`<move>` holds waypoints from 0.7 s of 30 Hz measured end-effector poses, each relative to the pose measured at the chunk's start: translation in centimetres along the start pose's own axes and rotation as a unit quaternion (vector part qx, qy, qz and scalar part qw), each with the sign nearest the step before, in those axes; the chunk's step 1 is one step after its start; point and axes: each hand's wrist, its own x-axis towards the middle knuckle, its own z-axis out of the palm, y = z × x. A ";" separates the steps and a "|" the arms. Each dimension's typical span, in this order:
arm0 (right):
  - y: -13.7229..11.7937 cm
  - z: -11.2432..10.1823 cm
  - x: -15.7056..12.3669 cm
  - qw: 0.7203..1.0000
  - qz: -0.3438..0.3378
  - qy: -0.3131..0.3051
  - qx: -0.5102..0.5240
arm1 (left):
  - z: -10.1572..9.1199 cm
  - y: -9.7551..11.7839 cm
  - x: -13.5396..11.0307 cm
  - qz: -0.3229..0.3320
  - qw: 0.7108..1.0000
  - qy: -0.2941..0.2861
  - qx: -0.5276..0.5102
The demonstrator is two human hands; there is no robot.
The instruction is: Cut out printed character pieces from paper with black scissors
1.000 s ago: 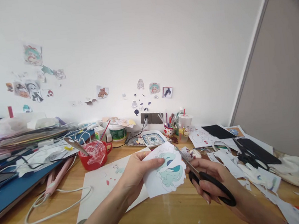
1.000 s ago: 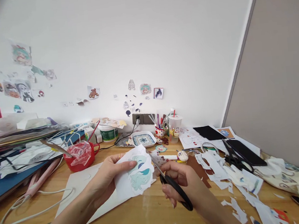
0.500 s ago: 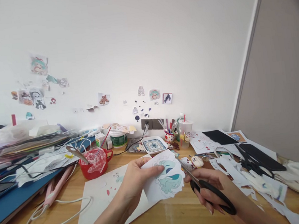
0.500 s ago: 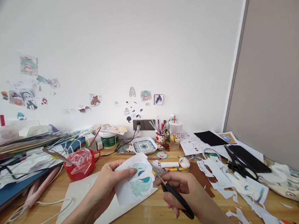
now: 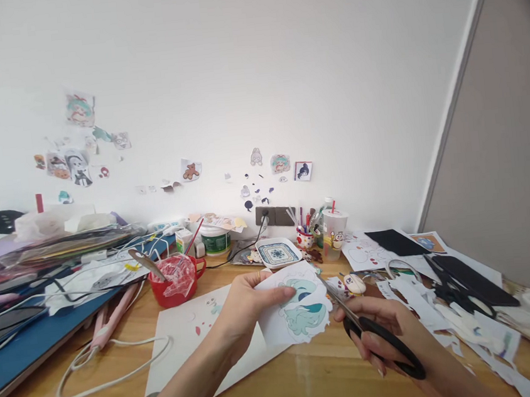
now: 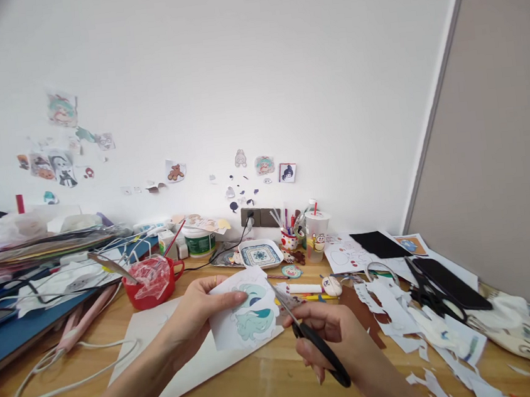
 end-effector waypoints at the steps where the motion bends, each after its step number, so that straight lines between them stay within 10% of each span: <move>1: 0.0 0.0 0.0 1.000 0.001 0.001 -0.003 | 0.0 0.1 0.0 0.000 1.000 0.001 -0.001; 21: -0.2 0.2 -0.3 1.000 -0.001 -0.003 0.003 | -0.3 0.1 0.4 0.026 0.998 0.026 -0.046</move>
